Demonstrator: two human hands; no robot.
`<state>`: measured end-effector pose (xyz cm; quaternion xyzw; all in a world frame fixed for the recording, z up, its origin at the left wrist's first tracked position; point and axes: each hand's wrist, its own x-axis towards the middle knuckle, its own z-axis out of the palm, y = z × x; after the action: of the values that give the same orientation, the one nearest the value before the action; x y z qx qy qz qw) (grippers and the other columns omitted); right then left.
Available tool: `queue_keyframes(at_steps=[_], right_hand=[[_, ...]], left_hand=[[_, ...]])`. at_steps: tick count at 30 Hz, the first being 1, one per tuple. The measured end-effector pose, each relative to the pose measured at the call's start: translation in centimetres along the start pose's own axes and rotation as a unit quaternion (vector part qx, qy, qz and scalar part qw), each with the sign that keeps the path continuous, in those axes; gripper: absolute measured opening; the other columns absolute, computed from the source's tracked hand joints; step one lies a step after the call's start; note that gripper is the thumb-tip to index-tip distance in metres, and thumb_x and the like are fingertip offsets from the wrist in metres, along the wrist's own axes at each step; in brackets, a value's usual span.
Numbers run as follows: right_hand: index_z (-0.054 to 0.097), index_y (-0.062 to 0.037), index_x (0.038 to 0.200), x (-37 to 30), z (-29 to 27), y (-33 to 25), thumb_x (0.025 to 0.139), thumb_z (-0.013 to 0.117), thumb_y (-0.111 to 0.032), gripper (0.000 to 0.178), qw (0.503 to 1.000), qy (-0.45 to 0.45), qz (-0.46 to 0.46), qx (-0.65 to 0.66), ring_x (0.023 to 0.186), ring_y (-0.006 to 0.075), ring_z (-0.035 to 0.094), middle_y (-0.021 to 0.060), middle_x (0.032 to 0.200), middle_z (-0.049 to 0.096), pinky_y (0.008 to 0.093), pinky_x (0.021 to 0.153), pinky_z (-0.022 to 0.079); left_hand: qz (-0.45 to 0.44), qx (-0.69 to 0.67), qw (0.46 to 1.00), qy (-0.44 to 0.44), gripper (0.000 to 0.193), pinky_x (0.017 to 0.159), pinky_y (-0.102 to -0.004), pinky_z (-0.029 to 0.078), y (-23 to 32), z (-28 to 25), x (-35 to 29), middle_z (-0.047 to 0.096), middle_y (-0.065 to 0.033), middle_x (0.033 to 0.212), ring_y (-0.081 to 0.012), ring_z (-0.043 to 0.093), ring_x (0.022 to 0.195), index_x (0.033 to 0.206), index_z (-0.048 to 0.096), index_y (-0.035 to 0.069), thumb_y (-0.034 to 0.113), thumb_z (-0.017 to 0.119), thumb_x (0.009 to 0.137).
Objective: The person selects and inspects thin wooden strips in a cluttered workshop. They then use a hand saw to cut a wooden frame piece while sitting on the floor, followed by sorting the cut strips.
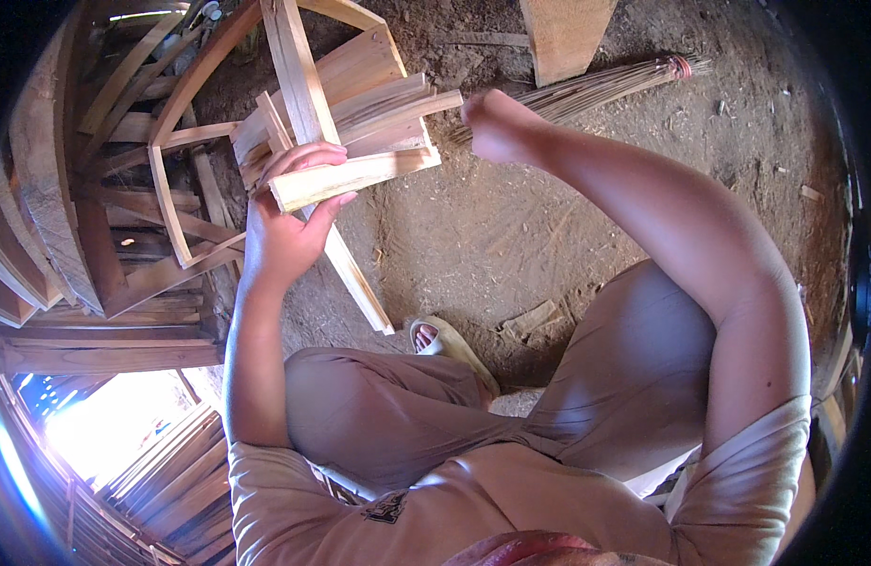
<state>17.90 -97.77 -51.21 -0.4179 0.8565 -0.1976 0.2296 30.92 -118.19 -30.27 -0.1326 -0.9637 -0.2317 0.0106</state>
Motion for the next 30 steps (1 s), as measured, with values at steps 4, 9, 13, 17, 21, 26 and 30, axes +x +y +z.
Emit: queue_keyframes(at_steps=[4,9,13,17,21,26,30], right_hand=[[0.069,0.0033,0.082,-0.3,-0.4,0.0,0.073,0.063,-0.008,0.016,0.995,-0.003,-0.063,-0.082,0.082,0.0376,0.072,0.023,0.081,0.07,0.0449,0.071,0.057],[0.069,-0.0004,0.087,-0.3,0.9,1.4,0.075,0.065,-0.014,0.018,0.994,0.052,-0.077,-0.061,0.082,0.0345,0.07,0.0193,0.083,0.069,0.0425,0.073,0.056],[0.065,-0.0038,0.093,-2.1,0.6,1.1,0.077,0.076,-0.032,0.034,0.993,0.035,0.008,0.116,0.082,0.0363,0.067,0.0178,0.088,0.068,0.0455,0.074,0.054],[0.068,-0.0043,0.108,-3.5,-2.7,-2.9,0.084,0.076,-0.028,0.035,0.981,0.09,-0.08,0.149,0.09,0.0362,0.07,0.0187,0.096,0.071,0.0441,0.079,0.056],[0.065,-0.001,0.113,-7.9,-12.5,-13.4,0.086,0.077,-0.026,0.039,0.96,0.193,-0.163,0.12,0.086,0.0358,0.071,0.0193,0.099,0.071,0.0421,0.075,0.059],[0.06,-0.0014,0.122,-11.6,-19.3,-22.7,0.09,0.073,-0.033,0.047,0.966,0.2,-0.13,0.103,0.082,0.0374,0.071,0.0225,0.1,0.069,0.0436,0.068,0.059],[0.059,-0.0027,0.12,-8.8,-16.7,-25.6,0.094,0.064,-0.027,0.036,0.98,0.189,-0.056,0.009,0.081,0.0384,0.071,0.02,0.102,0.067,0.0441,0.067,0.06]], left_hand=[[-0.014,0.008,1.0,-0.004,0.029,0.094,-0.0374,0.051,0.1,-0.1,0.0,0.069,-0.0126,0.109,-0.0282,0.067,0.104,0.105,0.068,0.003,0.004,0.078,0.078],[-0.008,0.018,1.0,0.0,0.028,0.095,-0.0391,0.051,0.3,-0.4,-0.3,0.07,-0.0104,0.109,-0.0282,0.067,0.105,0.104,0.068,0.005,0.007,0.078,0.078],[0.05,0.093,0.994,-0.024,0.03,0.095,-0.0412,0.051,-0.4,-0.7,-0.2,0.069,-0.005,0.114,-0.0275,0.064,0.109,0.103,0.068,0.01,0.013,0.081,0.076],[-0.039,0.022,0.998,-0.05,0.038,0.1,-0.0419,0.049,0.3,-2.5,-0.1,0.07,-0.0015,0.116,-0.0252,0.063,0.111,0.109,0.07,0.014,0.021,0.084,0.074],[-0.004,-0.003,1.0,0.001,0.035,0.095,-0.039,0.052,-1.7,-2.3,-1.3,0.07,-0.0014,0.111,-0.0274,0.065,0.106,0.108,0.068,0.014,0.019,0.08,0.076],[-0.021,-0.073,0.997,-0.004,0.034,0.089,-0.0452,0.054,-1.4,-2.5,-0.7,0.07,-0.0101,0.11,-0.0338,0.065,0.106,0.107,0.067,0.011,0.019,0.076,0.076],[-0.028,-0.013,0.999,-0.021,0.035,0.086,-0.047,0.055,-2.9,-1.6,-2.2,0.069,-0.0118,0.113,-0.0372,0.065,0.104,0.109,0.066,0.008,0.019,0.072,0.076]])
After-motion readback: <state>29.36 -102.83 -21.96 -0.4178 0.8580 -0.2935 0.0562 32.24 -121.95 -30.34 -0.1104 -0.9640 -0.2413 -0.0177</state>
